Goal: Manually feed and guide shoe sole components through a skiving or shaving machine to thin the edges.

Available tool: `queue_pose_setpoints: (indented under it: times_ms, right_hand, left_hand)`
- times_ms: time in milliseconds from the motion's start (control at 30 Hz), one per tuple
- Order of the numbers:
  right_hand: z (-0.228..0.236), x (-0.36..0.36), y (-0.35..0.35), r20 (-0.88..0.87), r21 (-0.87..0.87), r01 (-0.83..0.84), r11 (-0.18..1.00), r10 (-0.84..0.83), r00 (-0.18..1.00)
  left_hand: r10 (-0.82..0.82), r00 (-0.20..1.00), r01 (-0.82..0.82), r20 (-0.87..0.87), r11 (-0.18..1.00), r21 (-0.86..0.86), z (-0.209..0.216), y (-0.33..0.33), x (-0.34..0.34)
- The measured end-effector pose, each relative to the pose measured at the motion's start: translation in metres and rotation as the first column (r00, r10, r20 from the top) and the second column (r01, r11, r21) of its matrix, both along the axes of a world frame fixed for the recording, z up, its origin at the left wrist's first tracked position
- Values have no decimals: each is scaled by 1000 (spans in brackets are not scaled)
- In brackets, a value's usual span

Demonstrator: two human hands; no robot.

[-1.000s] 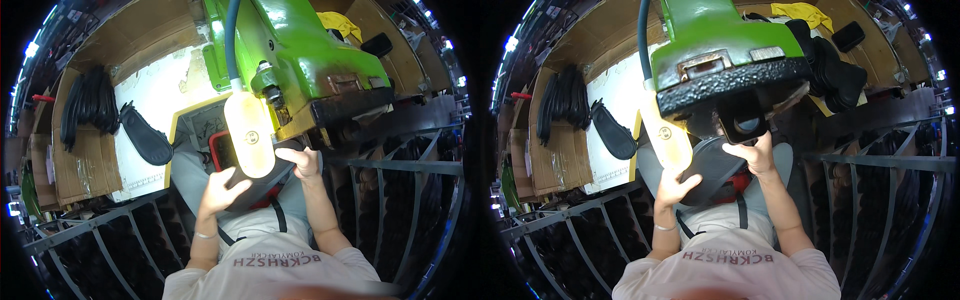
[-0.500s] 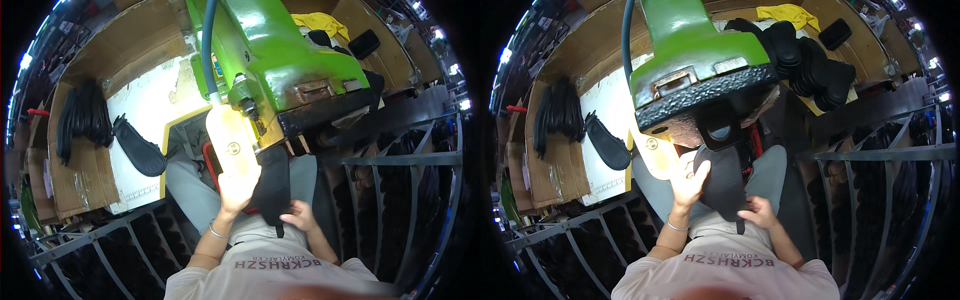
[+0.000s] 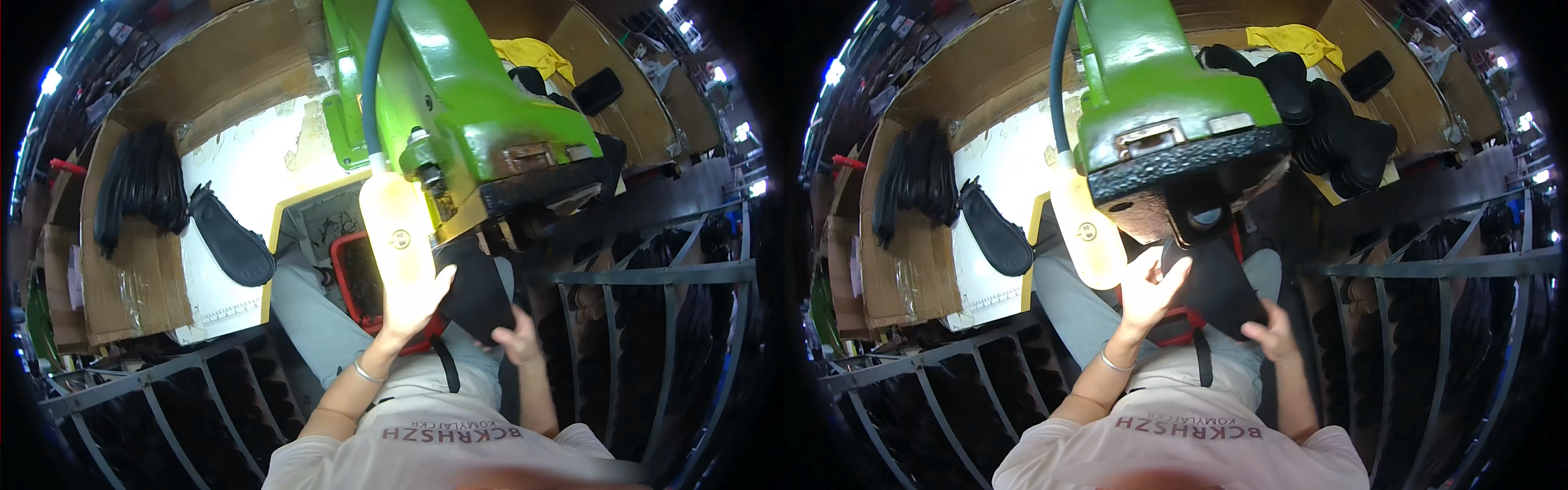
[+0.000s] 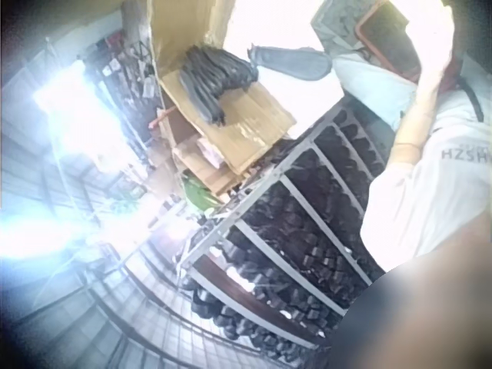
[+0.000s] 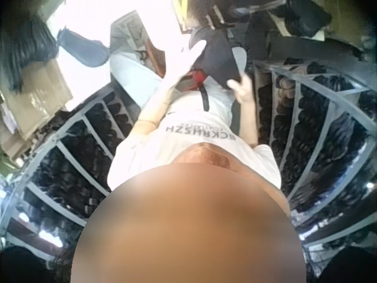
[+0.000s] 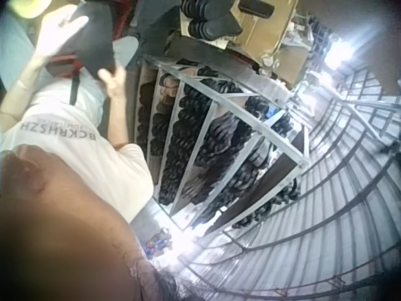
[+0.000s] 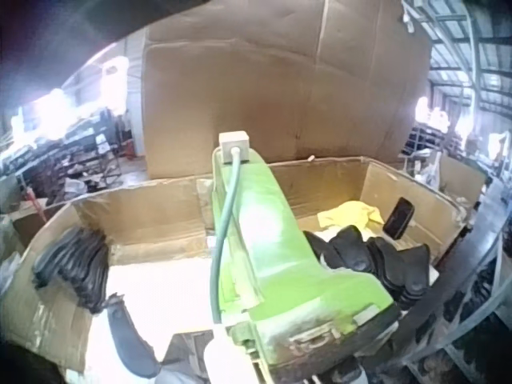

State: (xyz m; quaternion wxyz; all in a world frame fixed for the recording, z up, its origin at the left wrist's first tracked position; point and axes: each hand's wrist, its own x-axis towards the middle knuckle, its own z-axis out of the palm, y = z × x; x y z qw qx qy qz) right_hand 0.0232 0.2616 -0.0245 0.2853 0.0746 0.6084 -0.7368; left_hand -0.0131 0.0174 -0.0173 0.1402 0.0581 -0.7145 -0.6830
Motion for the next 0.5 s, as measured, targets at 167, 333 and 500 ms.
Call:
queue_pose_setpoints:
  times_ms: [167,333,500]
  right_hand:
    - [-2,35,-61,43,-212,-151,966,164,986]
    - [3,41,-45,119,-272,-98,957,135,984]
    - [-32,55,-42,112,-199,-115,973,139,984]
  left_hand:
    - [-38,999,40,-35,997,59,14,-16,-10]
    - [92,989,-66,-119,977,202,9,-30,14]
    - [8,999,-5,-36,995,96,19,-12,5]
